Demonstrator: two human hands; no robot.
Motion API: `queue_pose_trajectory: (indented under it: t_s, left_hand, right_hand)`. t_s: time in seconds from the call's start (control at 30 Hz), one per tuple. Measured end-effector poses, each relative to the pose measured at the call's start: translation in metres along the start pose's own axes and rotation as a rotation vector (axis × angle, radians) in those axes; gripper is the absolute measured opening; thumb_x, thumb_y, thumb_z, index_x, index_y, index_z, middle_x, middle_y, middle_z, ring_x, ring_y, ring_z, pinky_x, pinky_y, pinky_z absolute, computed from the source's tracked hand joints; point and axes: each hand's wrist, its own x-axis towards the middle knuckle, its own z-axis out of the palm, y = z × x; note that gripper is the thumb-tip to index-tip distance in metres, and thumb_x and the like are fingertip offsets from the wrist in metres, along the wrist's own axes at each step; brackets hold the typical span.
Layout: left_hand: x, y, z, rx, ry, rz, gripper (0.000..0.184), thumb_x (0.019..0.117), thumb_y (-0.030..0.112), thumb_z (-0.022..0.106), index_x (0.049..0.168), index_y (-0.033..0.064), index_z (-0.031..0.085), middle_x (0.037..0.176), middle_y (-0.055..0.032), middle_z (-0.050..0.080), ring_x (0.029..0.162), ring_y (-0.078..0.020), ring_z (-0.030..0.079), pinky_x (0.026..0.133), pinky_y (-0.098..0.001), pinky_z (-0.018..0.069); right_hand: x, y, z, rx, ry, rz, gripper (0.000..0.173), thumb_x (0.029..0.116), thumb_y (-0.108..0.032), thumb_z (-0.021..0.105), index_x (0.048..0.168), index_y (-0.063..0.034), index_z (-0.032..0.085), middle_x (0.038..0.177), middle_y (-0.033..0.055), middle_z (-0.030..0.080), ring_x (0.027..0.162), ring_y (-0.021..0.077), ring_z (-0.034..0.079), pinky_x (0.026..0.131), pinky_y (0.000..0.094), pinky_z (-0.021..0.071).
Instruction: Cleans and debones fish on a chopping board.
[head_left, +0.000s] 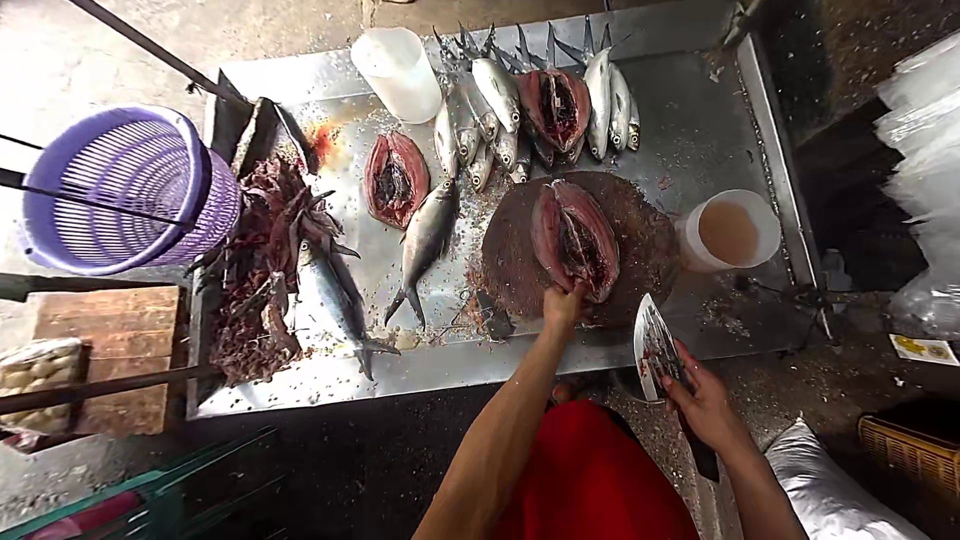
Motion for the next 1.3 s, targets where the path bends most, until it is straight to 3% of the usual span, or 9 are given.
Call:
queue_pose_trajectory:
  t_s: [0.13, 0.27, 0.47, 0.63, 0.77, 0.83, 1.07, 1.2, 1.3]
  left_hand:
    - [-0.014, 0.022, -0.036, 0.314, -0.199, -0.094, 0.035, 0.1079, 0.027, 0.052, 0.117, -0.0047, 0.061, 0.090, -0.0124, 0.076, 0.074, -0.0187, 0.075, 0.070, -0.0338, 0.0632]
    - [0.007, 0.059, -0.093, 0.847, 0.099, 0.367, 0.032, 0.1016, 0.026, 0.057, 0.121, 0.0038, 0.070, 0.106, -0.0162, 0.075, 0.102, -0.0311, 0.072, 0.093, -0.0553, 0.0554]
    - [0.074, 0.079, -0.109, 1.295, 0.075, 1.009, 0.059, 0.1025, 0.027, 0.044, 0.156, 0.0032, 0.039, 0.163, -0.0140, 0.038, 0.153, -0.0357, 0.030, 0.121, -0.0569, 0.0290]
    - [0.101, 0.067, -0.105, 1.490, 0.002, 1.039, 0.061, 0.1067, 0.035, 0.032, 0.163, 0.0115, 0.027, 0.170, -0.0047, 0.025, 0.159, -0.0307, 0.015, 0.125, -0.0556, 0.0191]
    - [0.103, 0.062, -0.104, 1.573, -0.027, 1.039, 0.061, 0.1084, 0.038, 0.026, 0.165, 0.0133, 0.022, 0.172, -0.0030, 0.018, 0.160, -0.0269, 0.012, 0.127, -0.0523, 0.0149]
    - [0.103, 0.062, -0.103, 1.590, -0.029, 1.027, 0.061, 0.1087, 0.036, 0.024, 0.165, 0.0123, 0.020, 0.173, -0.0034, 0.015, 0.160, -0.0255, 0.009, 0.127, -0.0517, 0.0126]
    - [0.104, 0.064, -0.102, 1.630, -0.031, 1.003, 0.061, 0.1092, 0.034, 0.023, 0.165, 0.0115, 0.018, 0.173, -0.0038, 0.013, 0.160, -0.0245, 0.007, 0.127, -0.0513, 0.0111]
    - [0.102, 0.066, -0.101, 1.611, -0.041, 0.993, 0.060, 0.1094, 0.034, 0.024, 0.165, 0.0121, 0.020, 0.173, -0.0041, 0.014, 0.160, -0.0244, 0.007, 0.128, -0.0517, 0.0104]
    - [0.103, 0.065, -0.101, 1.622, -0.037, 0.980, 0.060, 0.1095, 0.035, 0.024, 0.165, 0.0124, 0.019, 0.173, -0.0039, 0.014, 0.160, -0.0238, 0.007, 0.128, -0.0511, 0.0102]
  right_hand:
    - [0.064, -0.065, 0.018, -0.110, -0.031, -0.053, 0.065, 0.1015, -0.015, 0.056, 0.162, -0.0107, 0.032, 0.120, 0.0153, 0.069, 0.060, 0.0159, 0.063, 0.056, 0.0364, 0.0575]
    - [0.124, -0.119, 0.046, -0.059, -0.074, -0.047, 0.066, 0.1029, -0.022, 0.061, 0.161, -0.0092, 0.033, 0.103, 0.0151, 0.070, 0.055, 0.0148, 0.060, 0.054, 0.0329, 0.0558]
    - [0.194, -0.166, 0.083, -0.179, -0.116, 0.005, 0.065, 0.1044, -0.026, 0.061, 0.162, -0.0201, 0.034, 0.100, 0.0174, 0.070, 0.053, 0.0184, 0.059, 0.055, 0.0366, 0.0560]
    - [0.215, -0.162, 0.094, -0.361, -0.097, -0.009, 0.059, 0.1041, -0.030, 0.060, 0.158, -0.0169, 0.042, 0.104, 0.0199, 0.070, 0.061, 0.0273, 0.065, 0.064, 0.0484, 0.0589]
    - [0.208, -0.161, 0.094, -0.454, -0.094, -0.021, 0.059, 0.1038, -0.032, 0.059, 0.159, -0.0169, 0.042, 0.126, 0.0201, 0.068, 0.098, 0.0356, 0.071, 0.090, 0.0590, 0.0554]
    - [0.209, -0.163, 0.095, -0.472, -0.084, -0.020, 0.058, 0.1036, -0.032, 0.059, 0.158, -0.0158, 0.044, 0.128, 0.0194, 0.068, 0.105, 0.0365, 0.069, 0.094, 0.0596, 0.0536]
    - [0.230, -0.169, 0.103, -0.465, -0.021, -0.046, 0.056, 0.1047, -0.032, 0.057, 0.157, -0.0161, 0.044, 0.123, 0.0206, 0.069, 0.094, 0.0374, 0.071, 0.083, 0.0601, 0.0570]
    - [0.213, -0.166, 0.096, -0.482, -0.095, -0.058, 0.060, 0.1034, -0.029, 0.060, 0.158, -0.0114, 0.042, 0.132, 0.0205, 0.066, 0.117, 0.0373, 0.066, 0.101, 0.0585, 0.0508]
    - [0.224, -0.170, 0.101, -0.467, -0.073, -0.055, 0.058, 0.1042, -0.029, 0.059, 0.158, -0.0125, 0.043, 0.127, 0.0208, 0.068, 0.108, 0.0375, 0.069, 0.094, 0.0587, 0.0541]
